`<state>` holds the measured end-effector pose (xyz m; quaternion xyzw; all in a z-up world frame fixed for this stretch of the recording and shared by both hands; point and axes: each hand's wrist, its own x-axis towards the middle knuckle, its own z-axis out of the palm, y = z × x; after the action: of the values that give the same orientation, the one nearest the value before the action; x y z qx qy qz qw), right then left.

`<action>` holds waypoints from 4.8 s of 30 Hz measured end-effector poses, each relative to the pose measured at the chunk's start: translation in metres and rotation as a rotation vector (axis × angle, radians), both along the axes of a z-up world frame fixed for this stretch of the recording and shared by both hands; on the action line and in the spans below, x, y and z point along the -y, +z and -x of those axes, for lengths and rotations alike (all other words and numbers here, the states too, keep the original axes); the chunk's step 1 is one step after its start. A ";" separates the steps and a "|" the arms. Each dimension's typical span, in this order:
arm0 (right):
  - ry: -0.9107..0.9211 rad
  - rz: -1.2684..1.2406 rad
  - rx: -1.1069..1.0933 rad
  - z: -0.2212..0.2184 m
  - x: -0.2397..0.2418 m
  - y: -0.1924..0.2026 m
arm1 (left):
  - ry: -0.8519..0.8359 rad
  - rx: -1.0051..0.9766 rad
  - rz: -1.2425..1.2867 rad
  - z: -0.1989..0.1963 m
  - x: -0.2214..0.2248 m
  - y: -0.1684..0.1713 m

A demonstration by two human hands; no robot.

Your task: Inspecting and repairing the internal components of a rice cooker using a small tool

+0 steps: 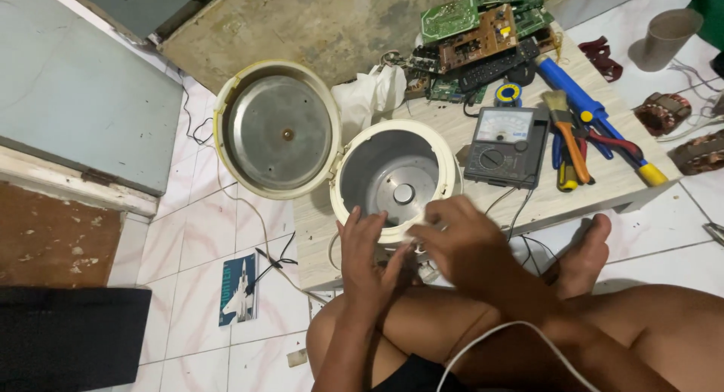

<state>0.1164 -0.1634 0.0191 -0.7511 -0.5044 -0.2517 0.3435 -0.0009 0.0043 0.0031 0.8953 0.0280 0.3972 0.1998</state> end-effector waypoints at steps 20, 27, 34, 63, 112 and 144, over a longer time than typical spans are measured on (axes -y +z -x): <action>0.060 -0.144 -0.054 0.012 -0.014 -0.016 | -0.025 -0.014 0.008 0.003 -0.002 0.006; -0.006 -0.284 -0.055 -0.035 0.015 -0.019 | -0.060 0.007 0.059 -0.002 0.002 0.018; 0.029 -0.300 -0.100 -0.020 0.001 -0.029 | -0.008 0.000 0.090 0.000 0.004 0.008; -0.047 -0.091 0.144 0.033 -0.053 -0.007 | 0.130 0.254 0.089 -0.016 -0.004 -0.036; 0.042 0.558 -0.173 0.016 -0.150 0.047 | -0.057 0.418 1.294 0.011 -0.026 -0.021; -0.158 -0.354 -1.224 -0.053 0.028 -0.022 | 0.166 0.367 0.496 0.003 -0.003 -0.014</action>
<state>0.1697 -0.1916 -0.0028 -0.7258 -0.1109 0.1184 0.6685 -0.0043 0.0069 -0.0111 0.7273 0.1606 0.5481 0.3806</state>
